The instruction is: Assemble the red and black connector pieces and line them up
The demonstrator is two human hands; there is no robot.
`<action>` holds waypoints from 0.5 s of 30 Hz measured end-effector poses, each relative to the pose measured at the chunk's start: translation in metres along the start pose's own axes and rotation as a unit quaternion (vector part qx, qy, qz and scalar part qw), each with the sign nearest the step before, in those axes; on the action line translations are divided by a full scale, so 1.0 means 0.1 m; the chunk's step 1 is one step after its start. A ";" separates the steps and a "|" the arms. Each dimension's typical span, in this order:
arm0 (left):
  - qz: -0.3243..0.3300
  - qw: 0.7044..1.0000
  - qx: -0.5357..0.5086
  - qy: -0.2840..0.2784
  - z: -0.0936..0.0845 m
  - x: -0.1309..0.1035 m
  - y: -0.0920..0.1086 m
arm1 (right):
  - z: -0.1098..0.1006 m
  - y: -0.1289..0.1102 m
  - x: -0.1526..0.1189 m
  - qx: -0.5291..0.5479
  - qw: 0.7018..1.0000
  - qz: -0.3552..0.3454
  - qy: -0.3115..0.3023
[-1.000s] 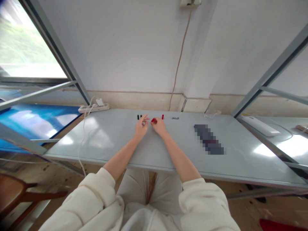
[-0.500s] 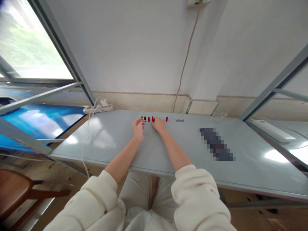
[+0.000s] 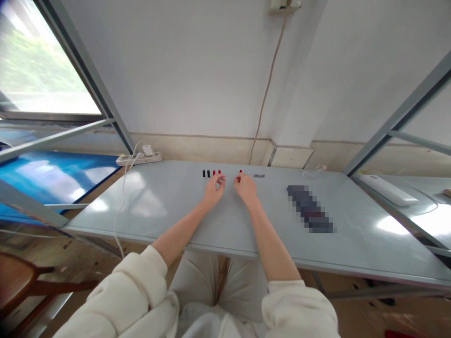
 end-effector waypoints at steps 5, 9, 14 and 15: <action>0.099 0.978 0.120 -0.141 0.45 -0.04 0.11 | -0.12 0.28 -0.09 -0.045 0.997 0.025 0.056; 0.102 0.965 0.184 -0.155 0.63 0.07 0.07 | -0.01 0.34 -0.14 -0.044 0.998 -0.001 0.041; 0.099 0.957 0.230 -0.147 0.74 0.16 -0.01 | 0.09 0.34 -0.15 -0.028 0.999 -0.019 0.011; 0.104 0.952 0.246 -0.147 0.75 0.16 -0.02 | 0.10 0.35 -0.15 -0.030 0.999 -0.018 0.005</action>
Point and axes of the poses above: each hand's wrist, its own x-axis towards the middle knuckle, its own z-axis out of the palm, y = z × x, the point moved 6 cm from there along x, towards the middle knuckle, and after that the axes turned 11 degrees about y, right-handed, at the moved point
